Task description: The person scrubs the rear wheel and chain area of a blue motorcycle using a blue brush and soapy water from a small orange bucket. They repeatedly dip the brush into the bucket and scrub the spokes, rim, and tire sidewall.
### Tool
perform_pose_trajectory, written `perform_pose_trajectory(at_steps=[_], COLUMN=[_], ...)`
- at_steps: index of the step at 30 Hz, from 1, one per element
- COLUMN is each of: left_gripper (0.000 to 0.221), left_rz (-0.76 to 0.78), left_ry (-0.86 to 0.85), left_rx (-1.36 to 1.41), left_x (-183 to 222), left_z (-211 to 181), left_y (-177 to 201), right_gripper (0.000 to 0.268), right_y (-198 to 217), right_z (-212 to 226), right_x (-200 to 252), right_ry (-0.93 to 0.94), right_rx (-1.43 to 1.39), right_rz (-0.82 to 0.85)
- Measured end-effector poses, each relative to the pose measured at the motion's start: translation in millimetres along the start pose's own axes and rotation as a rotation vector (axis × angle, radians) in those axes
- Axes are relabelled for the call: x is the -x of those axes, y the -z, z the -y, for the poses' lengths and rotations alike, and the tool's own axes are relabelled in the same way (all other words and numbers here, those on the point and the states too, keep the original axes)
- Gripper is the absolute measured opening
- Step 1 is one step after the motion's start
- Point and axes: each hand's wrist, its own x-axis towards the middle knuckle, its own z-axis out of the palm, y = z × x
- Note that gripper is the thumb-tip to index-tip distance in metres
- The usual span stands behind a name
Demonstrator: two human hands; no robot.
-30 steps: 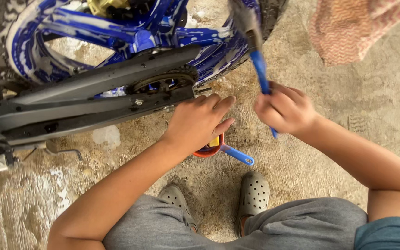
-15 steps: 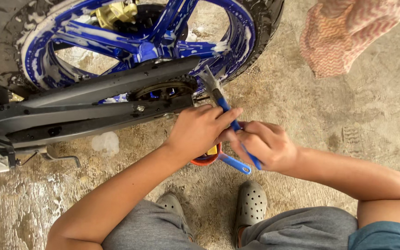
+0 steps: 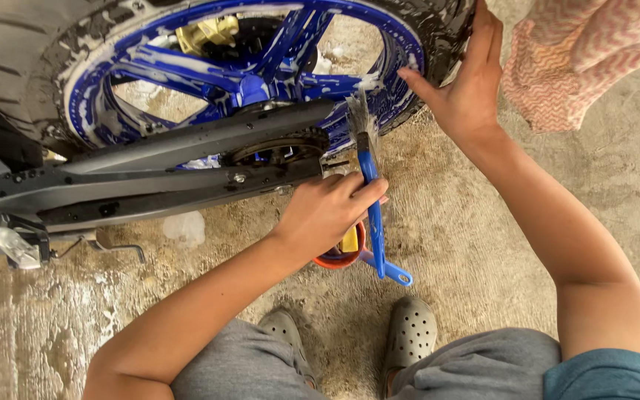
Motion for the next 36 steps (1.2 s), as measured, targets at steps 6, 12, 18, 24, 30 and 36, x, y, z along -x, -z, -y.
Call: perform_pose_trajectory(at_steps=[6, 12, 18, 24, 30, 36], left_gripper=[0.031, 0.039, 0.050, 0.038, 0.042, 0.057], left_rz=[-0.033, 0.189, 0.368, 0.422, 0.426, 0.333], left_ry=[-0.032, 0.006, 0.026, 0.026, 0.043, 0.023], left_rx=[-0.033, -0.070, -0.210, -0.128, -0.159, -0.262], left_x=[-5, -2, -4, -2, 2, 0], left_z=[8, 1, -5, -5, 3, 2], left_y=[-1, -1, 0, -11, -33, -18], right_gripper=[0.112, 0.093, 0.055, 0.058, 0.027, 0.022], right_y=[-22, -73, -41, 30, 25, 29], right_z=[-11, -36, 11, 108, 119, 61], right_x=[18, 81, 134, 97, 90, 85], right_ry=[-0.040, -0.437, -0.249, 0.561, 0.638, 0.745], right_rx=[0.091, -0.026, -0.062, -0.222, -0.018, 0.301], right_rz=[-0.020, 0.295, 0.625, 0.202, 0.273, 0.209])
